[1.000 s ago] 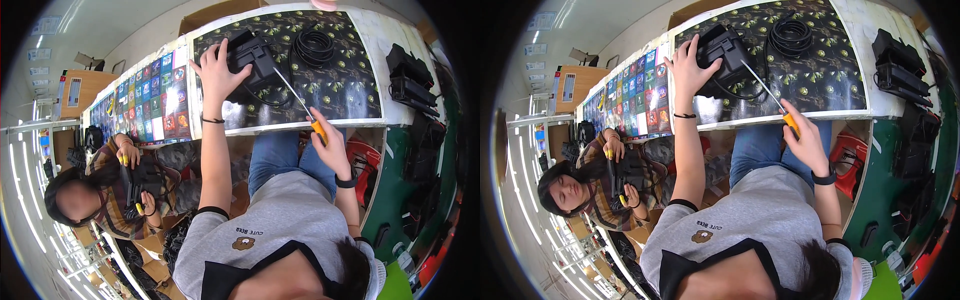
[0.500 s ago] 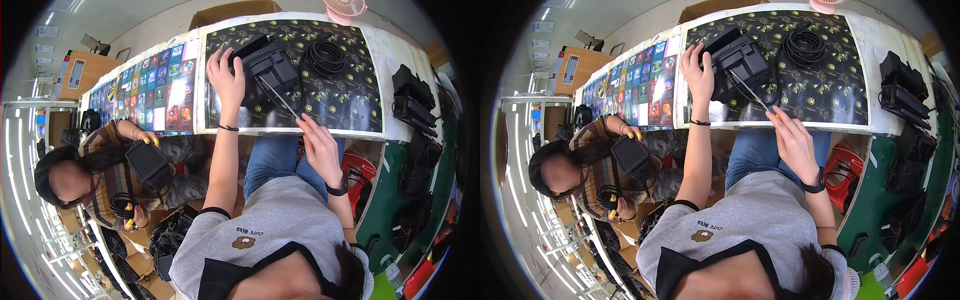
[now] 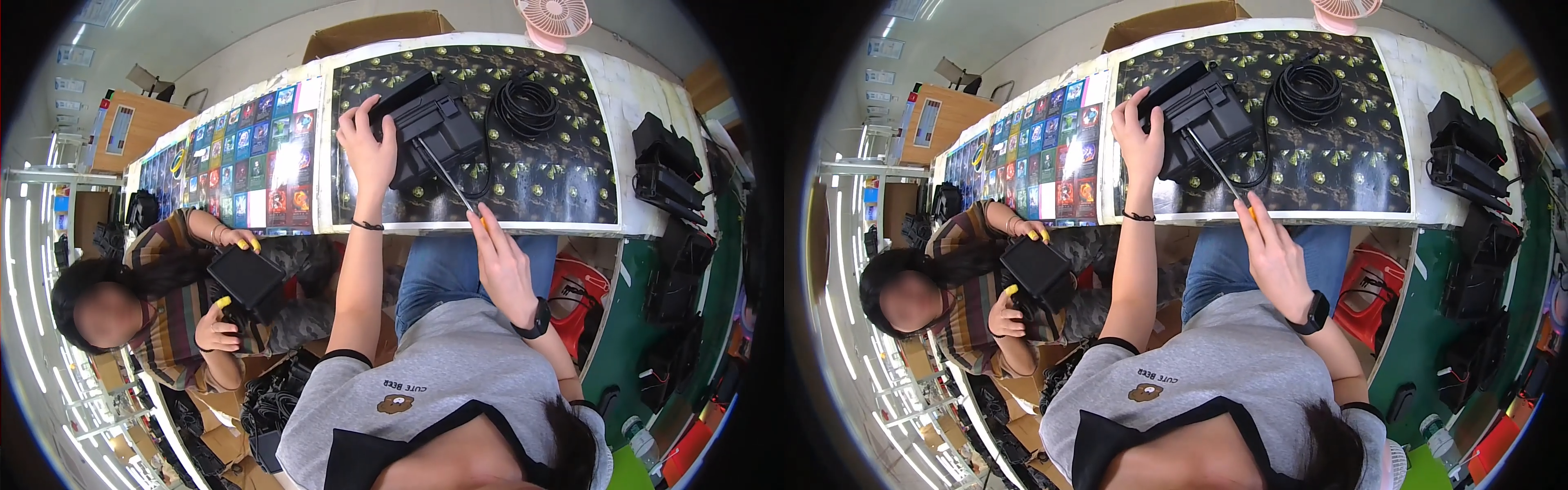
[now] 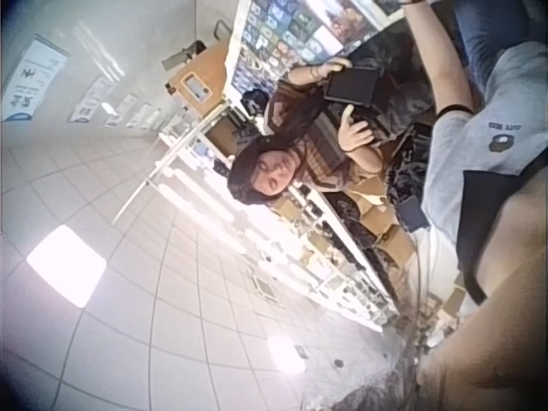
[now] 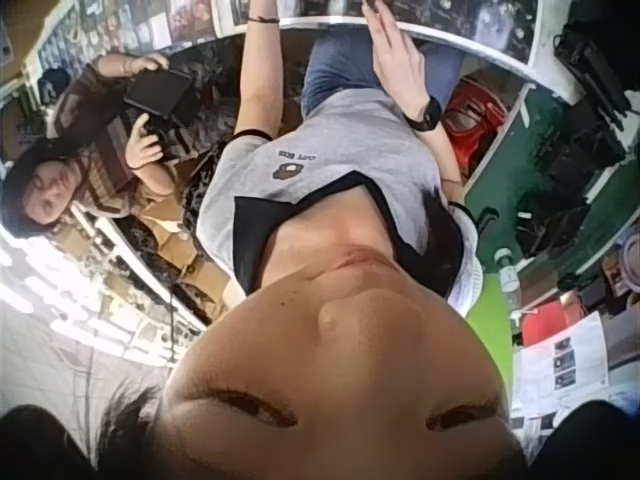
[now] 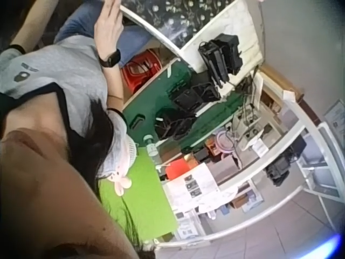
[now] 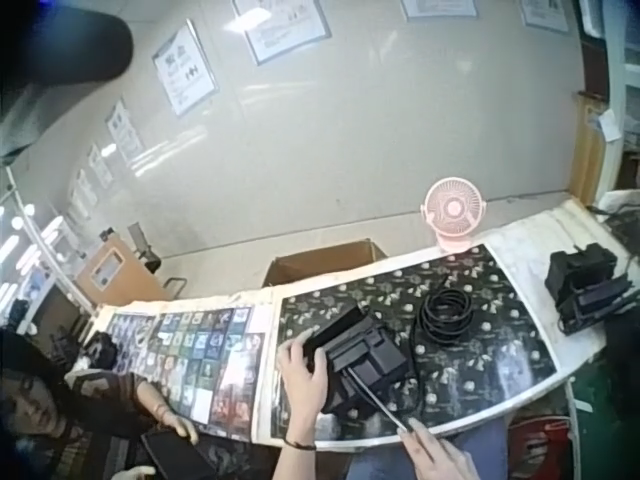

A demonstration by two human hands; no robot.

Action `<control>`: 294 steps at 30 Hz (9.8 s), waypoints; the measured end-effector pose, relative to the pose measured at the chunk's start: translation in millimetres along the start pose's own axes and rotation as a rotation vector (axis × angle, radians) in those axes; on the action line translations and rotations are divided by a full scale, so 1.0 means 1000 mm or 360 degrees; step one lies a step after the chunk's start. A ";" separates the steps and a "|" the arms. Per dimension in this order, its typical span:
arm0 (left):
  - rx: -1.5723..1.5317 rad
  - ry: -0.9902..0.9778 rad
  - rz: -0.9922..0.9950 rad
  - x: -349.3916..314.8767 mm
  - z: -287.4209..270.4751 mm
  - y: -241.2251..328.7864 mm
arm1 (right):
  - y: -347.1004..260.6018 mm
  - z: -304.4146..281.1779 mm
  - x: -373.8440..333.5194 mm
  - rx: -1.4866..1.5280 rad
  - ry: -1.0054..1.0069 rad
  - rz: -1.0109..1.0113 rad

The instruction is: Assembling a plastic equipment box and cleaning it with a cloth.

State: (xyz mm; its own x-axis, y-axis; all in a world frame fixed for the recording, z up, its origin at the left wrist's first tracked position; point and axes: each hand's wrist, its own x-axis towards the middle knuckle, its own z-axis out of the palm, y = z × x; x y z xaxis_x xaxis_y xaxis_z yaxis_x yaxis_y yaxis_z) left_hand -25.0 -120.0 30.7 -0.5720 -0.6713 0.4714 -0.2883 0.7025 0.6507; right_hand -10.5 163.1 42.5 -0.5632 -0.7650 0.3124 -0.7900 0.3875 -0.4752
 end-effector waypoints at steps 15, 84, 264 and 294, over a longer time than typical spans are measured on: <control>0.0055 -0.0020 0.0053 0.001 -0.001 -0.001 | 0.000 0.006 0.005 0.0538 0.0035 0.0101; -0.0549 -0.0156 0.0511 -0.028 -0.054 -0.033 | 0.070 0.064 0.118 0.1977 0.0668 0.0455; 0.0094 -0.1251 0.0761 -0.109 -0.076 0.073 | 0.092 -0.035 -0.005 0.1883 0.0584 0.0991; -0.0139 -0.0663 0.0286 -0.119 -0.051 0.093 | 0.098 -0.019 -0.029 0.1767 0.0587 0.0760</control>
State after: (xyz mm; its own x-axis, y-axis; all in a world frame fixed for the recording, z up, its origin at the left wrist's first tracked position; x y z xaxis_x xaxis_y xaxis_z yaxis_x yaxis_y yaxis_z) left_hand 55.5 12.6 65.6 -0.8719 -0.3761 0.3135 -0.1008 0.7645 0.6368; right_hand -75.5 233.0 2.3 -0.9108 -0.4104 0.0449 0.0380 -0.1914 -0.9808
